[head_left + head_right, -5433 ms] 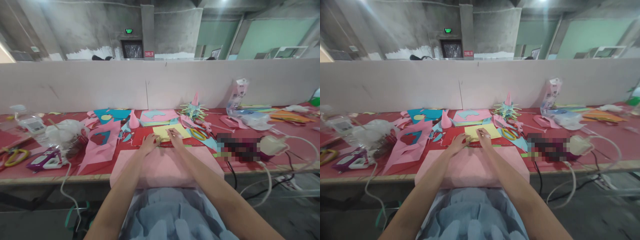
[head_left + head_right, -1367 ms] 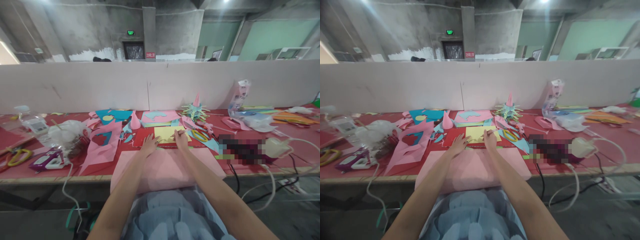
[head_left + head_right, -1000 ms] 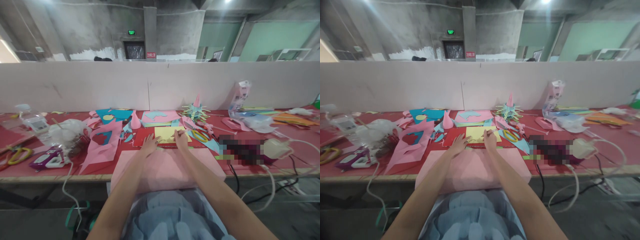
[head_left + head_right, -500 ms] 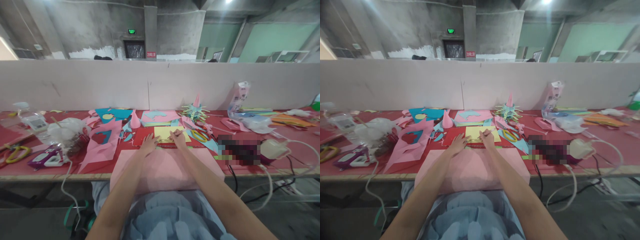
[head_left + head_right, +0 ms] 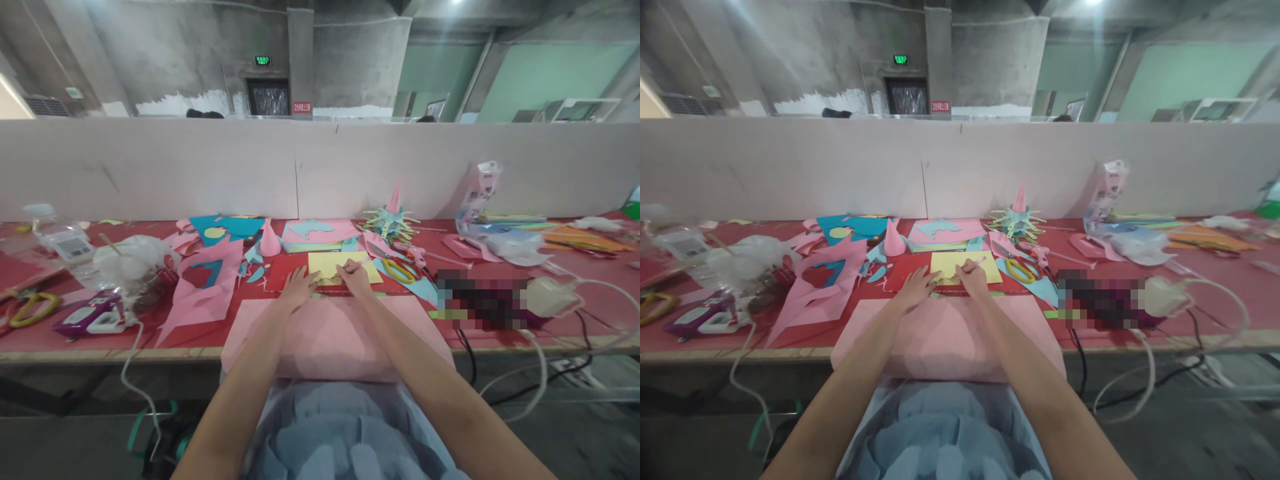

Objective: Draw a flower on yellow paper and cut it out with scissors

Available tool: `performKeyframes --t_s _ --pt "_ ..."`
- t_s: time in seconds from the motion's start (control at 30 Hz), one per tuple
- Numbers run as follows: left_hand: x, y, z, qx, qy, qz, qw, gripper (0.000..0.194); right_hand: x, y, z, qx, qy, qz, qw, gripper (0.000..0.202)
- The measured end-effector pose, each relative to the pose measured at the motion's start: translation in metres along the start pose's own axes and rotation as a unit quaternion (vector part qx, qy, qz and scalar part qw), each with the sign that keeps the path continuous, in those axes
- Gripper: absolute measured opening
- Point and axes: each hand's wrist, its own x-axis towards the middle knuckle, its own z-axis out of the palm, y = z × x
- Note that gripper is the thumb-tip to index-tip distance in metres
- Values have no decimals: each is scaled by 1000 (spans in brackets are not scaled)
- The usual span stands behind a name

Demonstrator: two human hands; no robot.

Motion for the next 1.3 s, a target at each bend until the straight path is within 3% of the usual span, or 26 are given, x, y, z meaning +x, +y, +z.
performKeyframes --t_s 0.37,0.7,1.3 --pt "0 2 -2 -10 4 -1 1000 42 -4 -6 3 92 -42 0 995 37" --pt "-1 3 -3 -21 4 -4 1000 42 -2 -2 6 99 -82 4 992 32" --pt "1 2 -1 -17 1 -4 1000 43 6 8 6 57 -78 -44 994 30"
